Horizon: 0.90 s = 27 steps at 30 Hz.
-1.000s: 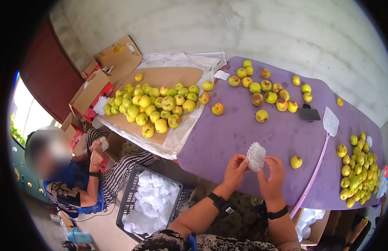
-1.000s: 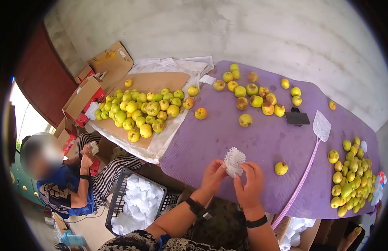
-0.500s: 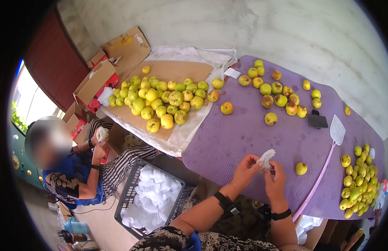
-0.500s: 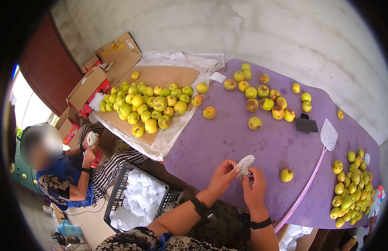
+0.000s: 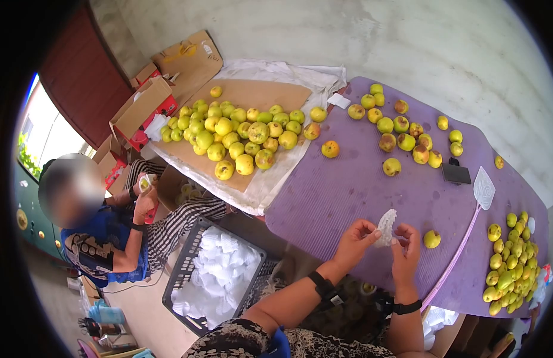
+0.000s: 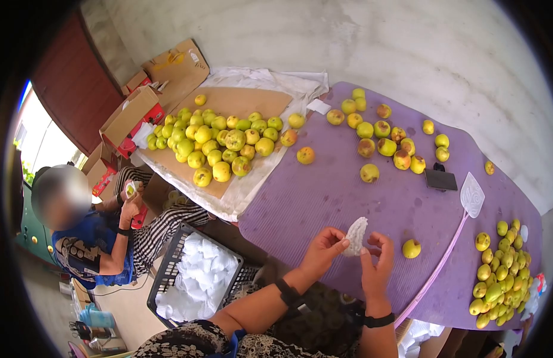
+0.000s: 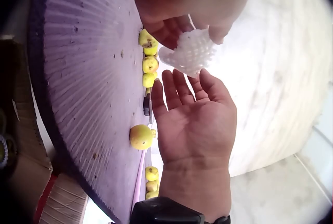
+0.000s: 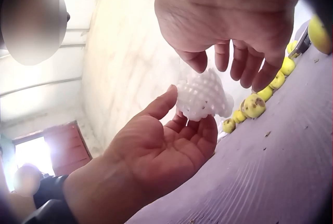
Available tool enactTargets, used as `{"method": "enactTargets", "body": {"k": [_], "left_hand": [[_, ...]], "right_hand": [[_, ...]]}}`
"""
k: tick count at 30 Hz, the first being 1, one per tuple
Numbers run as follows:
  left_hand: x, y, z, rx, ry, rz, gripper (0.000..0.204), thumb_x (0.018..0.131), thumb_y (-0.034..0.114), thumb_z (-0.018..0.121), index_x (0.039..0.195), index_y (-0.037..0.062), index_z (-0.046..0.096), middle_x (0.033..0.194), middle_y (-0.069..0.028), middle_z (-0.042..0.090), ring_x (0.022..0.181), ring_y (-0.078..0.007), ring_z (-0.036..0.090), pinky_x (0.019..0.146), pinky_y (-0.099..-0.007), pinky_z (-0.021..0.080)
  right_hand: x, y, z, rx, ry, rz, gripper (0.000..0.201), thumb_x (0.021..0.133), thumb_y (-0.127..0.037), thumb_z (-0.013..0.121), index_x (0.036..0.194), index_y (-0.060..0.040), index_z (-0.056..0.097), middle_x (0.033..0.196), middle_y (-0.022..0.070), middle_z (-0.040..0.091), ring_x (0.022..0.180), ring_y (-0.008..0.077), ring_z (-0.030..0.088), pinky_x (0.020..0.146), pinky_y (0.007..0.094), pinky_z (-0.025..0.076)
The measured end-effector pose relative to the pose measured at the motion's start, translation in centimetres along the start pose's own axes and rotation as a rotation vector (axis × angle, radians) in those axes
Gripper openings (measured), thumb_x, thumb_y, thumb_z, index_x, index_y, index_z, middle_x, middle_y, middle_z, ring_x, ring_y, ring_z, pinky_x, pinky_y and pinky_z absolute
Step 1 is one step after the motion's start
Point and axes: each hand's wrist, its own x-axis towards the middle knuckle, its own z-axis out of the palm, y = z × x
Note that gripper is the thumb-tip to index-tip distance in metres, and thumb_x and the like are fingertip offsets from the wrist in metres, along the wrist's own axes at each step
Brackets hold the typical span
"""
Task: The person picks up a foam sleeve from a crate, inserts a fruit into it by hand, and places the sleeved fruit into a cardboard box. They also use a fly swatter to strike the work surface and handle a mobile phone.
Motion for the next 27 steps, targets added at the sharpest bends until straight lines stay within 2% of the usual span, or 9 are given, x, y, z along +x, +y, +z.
{"method": "enactTargets", "body": {"k": [1, 3, 7, 9, 16, 18, 22, 25, 27], "left_hand": [[-0.2, 0.1, 0.0, -0.001, 0.000, 0.001, 0.012, 0.093, 0.007, 0.065, 0.100, 0.0047, 0.055, 0.097, -0.0027, 0.062, 0.089, -0.0096, 0.057, 0.082, -0.0261, 0.047], [-0.6, 0.2, 0.2, 0.094, -0.037, 0.001, 0.013, 0.093, 0.007, 0.066, 0.101, 0.0038, 0.056, 0.098, -0.0031, 0.062, 0.090, -0.0098, 0.058, 0.081, -0.0262, 0.048], [-1.3, 0.4, 0.1, 0.085, -0.032, -0.050, 0.015, 0.093, 0.006, 0.066, 0.104, 0.0021, 0.058, 0.101, -0.0040, 0.064, 0.092, -0.0101, 0.059, 0.082, -0.0265, 0.049], [-1.6, 0.7, 0.1, 0.064, -0.076, -0.042, 0.017, 0.093, 0.006, 0.065, 0.108, 0.0008, 0.059, 0.104, -0.0047, 0.064, 0.095, -0.0102, 0.059, 0.085, -0.0270, 0.050], [-1.9, 0.8, -0.4, 0.088, -0.107, -0.046, 0.013, 0.097, 0.008, 0.059, 0.108, 0.0020, 0.059, 0.106, -0.0051, 0.064, 0.097, -0.0115, 0.060, 0.088, -0.0294, 0.050], [-1.6, 0.7, -0.8, -0.170, -0.033, -0.118, 0.009, 0.099, 0.009, 0.054, 0.106, 0.0051, 0.056, 0.106, -0.0055, 0.064, 0.097, -0.0139, 0.061, 0.088, -0.0319, 0.051], [-1.1, 1.2, -1.4, -0.346, 0.022, -0.154, 0.006, 0.099, 0.008, 0.052, 0.105, 0.0080, 0.053, 0.106, -0.0058, 0.064, 0.097, -0.0159, 0.062, 0.088, -0.0341, 0.052], [-0.7, 1.2, -1.6, -0.369, 0.046, -0.154, 0.006, 0.099, 0.008, 0.052, 0.105, 0.0081, 0.053, 0.104, -0.0054, 0.064, 0.095, -0.0140, 0.062, 0.089, -0.0321, 0.050], [-0.3, 0.9, -1.8, -0.293, 0.030, -0.071, 0.012, 0.098, 0.006, 0.053, 0.110, 0.0081, 0.052, 0.105, -0.0053, 0.064, 0.096, -0.0133, 0.062, 0.089, -0.0313, 0.050]], "right_hand": [[-0.1, -0.6, -0.1, -0.001, -0.001, -0.001, 0.031, 0.084, -0.004, 0.063, 0.115, -0.0015, 0.057, 0.104, 0.0079, 0.060, 0.094, 0.0191, 0.060, 0.080, 0.0301, 0.050], [-0.6, -1.7, -0.1, -0.189, -0.131, -0.077, 0.032, 0.083, -0.006, 0.066, 0.114, -0.0022, 0.059, 0.103, 0.0076, 0.060, 0.094, 0.0183, 0.060, 0.077, 0.0291, 0.049], [-1.3, -1.8, 0.4, -0.173, -0.127, -0.069, 0.032, 0.083, -0.007, 0.068, 0.114, -0.0026, 0.059, 0.102, 0.0075, 0.061, 0.093, 0.0176, 0.060, 0.075, 0.0284, 0.049], [-1.5, -0.9, 0.2, -0.005, -0.132, 0.047, 0.031, 0.085, -0.007, 0.067, 0.114, -0.0021, 0.059, 0.100, 0.0073, 0.062, 0.090, 0.0159, 0.060, 0.074, 0.0278, 0.049], [-1.9, 0.6, -0.5, 0.138, -0.052, 0.175, 0.016, 0.092, -0.006, 0.058, 0.107, -0.0010, 0.060, 0.093, 0.0040, 0.063, 0.082, 0.0121, 0.061, 0.073, 0.0250, 0.050], [-1.8, 0.4, -0.4, 0.306, -0.023, 0.366, 0.011, 0.094, -0.006, 0.054, 0.103, -0.0018, 0.060, 0.091, 0.0029, 0.063, 0.081, 0.0114, 0.061, 0.072, 0.0247, 0.051], [-1.3, 0.3, 0.0, 0.429, -0.020, 0.437, 0.011, 0.095, -0.007, 0.053, 0.102, -0.0025, 0.060, 0.091, 0.0030, 0.063, 0.079, 0.0105, 0.060, 0.070, 0.0249, 0.051], [-1.0, 0.5, 0.6, 0.267, -0.040, 0.419, 0.013, 0.092, -0.005, 0.056, 0.104, -0.0024, 0.059, 0.096, 0.0049, 0.063, 0.086, 0.0133, 0.060, 0.074, 0.0265, 0.050], [-1.0, -0.7, 1.4, -0.028, 0.028, -0.003, 0.020, 0.089, -0.004, 0.058, 0.108, -0.0022, 0.059, 0.103, 0.0072, 0.061, 0.094, 0.0172, 0.059, 0.079, 0.0290, 0.049]]}}
